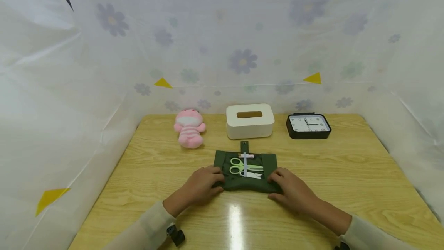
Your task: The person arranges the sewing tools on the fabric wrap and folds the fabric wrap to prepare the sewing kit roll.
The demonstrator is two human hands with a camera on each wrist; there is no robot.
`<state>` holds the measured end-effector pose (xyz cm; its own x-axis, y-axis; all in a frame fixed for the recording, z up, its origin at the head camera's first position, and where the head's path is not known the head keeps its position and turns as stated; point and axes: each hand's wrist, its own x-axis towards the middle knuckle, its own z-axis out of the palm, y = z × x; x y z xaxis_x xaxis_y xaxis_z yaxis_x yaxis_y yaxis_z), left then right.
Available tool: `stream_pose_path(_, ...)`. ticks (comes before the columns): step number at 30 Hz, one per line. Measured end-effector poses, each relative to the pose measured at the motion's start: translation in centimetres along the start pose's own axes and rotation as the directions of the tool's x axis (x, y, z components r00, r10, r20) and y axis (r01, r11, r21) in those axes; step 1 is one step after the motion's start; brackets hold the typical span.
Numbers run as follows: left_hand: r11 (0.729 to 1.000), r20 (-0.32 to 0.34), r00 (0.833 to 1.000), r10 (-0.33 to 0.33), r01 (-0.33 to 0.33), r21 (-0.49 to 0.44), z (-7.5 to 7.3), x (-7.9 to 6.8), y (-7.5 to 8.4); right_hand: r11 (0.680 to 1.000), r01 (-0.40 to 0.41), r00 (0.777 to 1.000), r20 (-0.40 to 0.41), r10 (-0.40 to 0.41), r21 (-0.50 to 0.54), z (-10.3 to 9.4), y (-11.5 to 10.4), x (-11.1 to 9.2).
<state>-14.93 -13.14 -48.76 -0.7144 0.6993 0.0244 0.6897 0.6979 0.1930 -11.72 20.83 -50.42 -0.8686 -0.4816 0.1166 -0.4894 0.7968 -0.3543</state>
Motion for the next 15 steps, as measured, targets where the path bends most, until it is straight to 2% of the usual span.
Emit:
stream_pose_path(7,0.999,-0.051,0.998,0.047,-0.045,0.026,0.19,0.05,-0.1,1.0,0.005,1.0,-0.002,-0.005,-0.008,-0.2,-0.13,-0.06)
stream_pose_path(15,0.999,-0.074,0.996,0.045,-0.045,0.005,0.07,0.05,-0.02,0.997,0.065,0.997,-0.032,-0.064,0.029,-0.51,0.21,-0.1)
